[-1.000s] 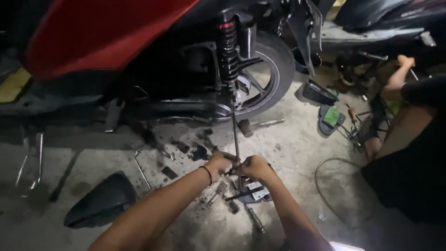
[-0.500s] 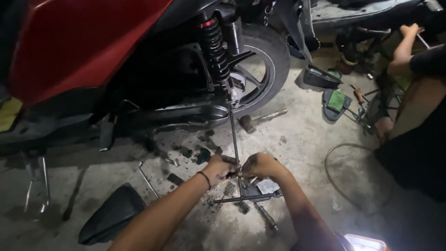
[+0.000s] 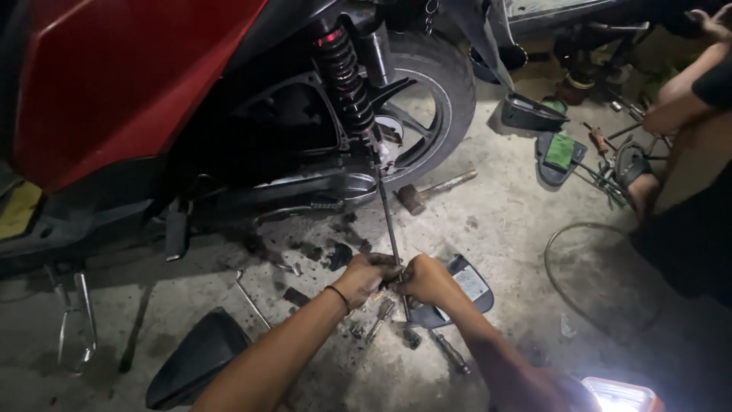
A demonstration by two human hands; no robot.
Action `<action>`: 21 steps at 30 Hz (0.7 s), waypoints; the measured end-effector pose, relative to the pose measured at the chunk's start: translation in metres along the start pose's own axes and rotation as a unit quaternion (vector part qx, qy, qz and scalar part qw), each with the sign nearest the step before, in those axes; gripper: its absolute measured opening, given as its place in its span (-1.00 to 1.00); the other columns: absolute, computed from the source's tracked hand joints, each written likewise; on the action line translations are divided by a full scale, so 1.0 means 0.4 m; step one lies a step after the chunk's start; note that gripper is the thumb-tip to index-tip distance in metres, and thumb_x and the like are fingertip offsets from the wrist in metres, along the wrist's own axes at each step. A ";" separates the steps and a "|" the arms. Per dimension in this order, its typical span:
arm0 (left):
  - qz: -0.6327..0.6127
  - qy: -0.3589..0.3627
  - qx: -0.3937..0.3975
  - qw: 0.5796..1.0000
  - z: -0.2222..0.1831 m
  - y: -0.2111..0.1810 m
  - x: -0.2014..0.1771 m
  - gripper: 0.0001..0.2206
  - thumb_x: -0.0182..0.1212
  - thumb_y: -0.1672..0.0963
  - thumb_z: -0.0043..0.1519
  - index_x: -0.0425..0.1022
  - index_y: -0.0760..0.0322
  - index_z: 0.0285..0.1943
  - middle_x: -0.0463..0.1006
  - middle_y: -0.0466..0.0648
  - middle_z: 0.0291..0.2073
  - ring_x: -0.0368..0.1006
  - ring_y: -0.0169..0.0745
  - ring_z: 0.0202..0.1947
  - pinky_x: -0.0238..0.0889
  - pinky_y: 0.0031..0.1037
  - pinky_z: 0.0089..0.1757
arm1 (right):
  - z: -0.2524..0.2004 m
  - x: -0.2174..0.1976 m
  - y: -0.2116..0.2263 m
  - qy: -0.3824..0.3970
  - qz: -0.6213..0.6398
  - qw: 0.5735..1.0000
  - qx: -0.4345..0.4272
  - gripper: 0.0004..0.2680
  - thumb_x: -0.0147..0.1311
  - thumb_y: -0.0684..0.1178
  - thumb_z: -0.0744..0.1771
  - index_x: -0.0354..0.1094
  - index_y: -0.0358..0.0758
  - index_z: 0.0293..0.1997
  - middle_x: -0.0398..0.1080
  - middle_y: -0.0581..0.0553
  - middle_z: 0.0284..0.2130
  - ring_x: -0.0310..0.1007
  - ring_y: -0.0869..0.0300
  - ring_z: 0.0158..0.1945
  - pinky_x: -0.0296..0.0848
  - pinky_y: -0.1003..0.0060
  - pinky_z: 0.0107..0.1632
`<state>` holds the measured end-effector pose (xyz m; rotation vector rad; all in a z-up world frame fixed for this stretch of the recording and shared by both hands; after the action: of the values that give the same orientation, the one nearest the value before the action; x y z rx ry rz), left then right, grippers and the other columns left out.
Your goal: Using a T-handle wrench and a metal rod to repair or maintain a motorcycle's engine components.
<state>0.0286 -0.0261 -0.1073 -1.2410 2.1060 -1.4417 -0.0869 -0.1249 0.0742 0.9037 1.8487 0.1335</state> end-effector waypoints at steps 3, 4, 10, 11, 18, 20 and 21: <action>0.103 0.004 -0.043 0.994 -0.147 -0.159 0.035 -0.67 0.40 0.17 0.13 0.62 0.43 0.07 0.67 0.21 -0.14 0.61 0.03 -0.04 0.50 -0.37 -0.08 | 0.045 0.077 -0.016 0.057 0.053 0.997 -0.004 -0.76 0.38 0.16 0.12 0.60 -0.11 -0.34 0.59 -0.21 -0.43 0.64 -0.06 -0.14 0.58 0.15 -0.15; 0.104 0.005 -0.044 0.994 -0.149 -0.156 0.033 -0.67 0.40 0.17 0.13 0.62 0.43 0.07 0.67 0.21 -0.14 0.61 0.03 -0.04 0.50 -0.37 -0.08 | 0.013 0.050 0.013 0.057 0.055 0.997 -0.004 -0.76 0.38 0.16 0.12 0.60 -0.11 -0.34 0.59 -0.21 -0.43 0.64 -0.06 -0.14 0.58 0.15 -0.15; 0.028 -0.004 -0.025 0.999 -0.138 -0.156 0.030 -0.65 0.44 0.23 0.05 0.61 0.47 0.04 0.66 0.25 -0.24 0.61 0.04 -0.19 0.52 -0.34 -0.23 | -0.046 -0.014 0.064 0.099 0.041 0.994 0.004 -0.70 0.32 0.20 0.17 0.61 -0.21 -0.26 0.59 -0.31 -0.31 0.61 -0.11 -0.04 0.56 0.11 -0.06; 0.006 -0.007 -0.020 1.000 -0.136 -0.155 0.029 -0.64 0.45 0.25 0.02 0.61 0.49 0.03 0.66 0.26 -0.27 0.61 0.05 -0.24 0.53 -0.33 -0.27 | -0.043 -0.016 0.061 0.084 0.016 0.996 -0.002 -0.71 0.33 0.23 0.16 0.61 -0.19 -0.32 0.59 -0.30 -0.37 0.62 -0.13 -0.08 0.56 0.09 -0.09; -0.124 -0.021 -0.023 0.992 -0.144 -0.155 0.041 -0.55 0.48 0.37 -0.09 0.53 0.65 0.02 0.61 0.40 -0.35 0.60 0.19 -0.39 0.53 -0.17 -0.40 | 0.018 0.021 0.012 -0.008 -0.052 0.999 0.003 -0.74 0.36 0.27 0.14 0.59 -0.07 -0.58 0.52 -0.18 -0.62 0.63 -0.10 -0.30 0.58 0.09 -0.26; -0.128 -0.030 -0.033 0.991 -0.139 -0.151 0.027 -0.54 0.52 0.36 -0.10 0.54 0.62 0.02 0.61 0.40 -0.33 0.60 0.22 -0.40 0.53 -0.16 -0.42 | -0.035 -0.001 0.046 0.025 -0.019 1.000 0.001 -0.76 0.30 0.20 0.19 0.60 -0.16 -0.40 0.56 -0.26 -0.48 0.63 -0.14 -0.21 0.60 0.03 -0.21; -0.131 -0.040 -0.044 0.990 -0.138 -0.148 0.020 -0.52 0.57 0.34 -0.12 0.55 0.60 0.02 0.61 0.41 -0.31 0.60 0.25 -0.40 0.52 -0.15 -0.44 | -0.062 -0.009 0.062 0.058 0.015 0.998 0.000 -0.76 0.25 0.12 0.25 0.60 -0.24 -0.22 0.59 -0.34 -0.34 0.62 -0.18 -0.12 0.61 -0.03 -0.17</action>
<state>0.0163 -0.0062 -0.0296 -1.6339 2.0333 -1.3860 -0.0938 -0.1019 0.1001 0.9410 1.9417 0.2078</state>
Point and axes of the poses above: each hand's wrist, its own z-axis towards the middle knuckle, its own x-axis out of the palm, y = z × x, the point moved 4 cm from there along z, towards the middle knuckle
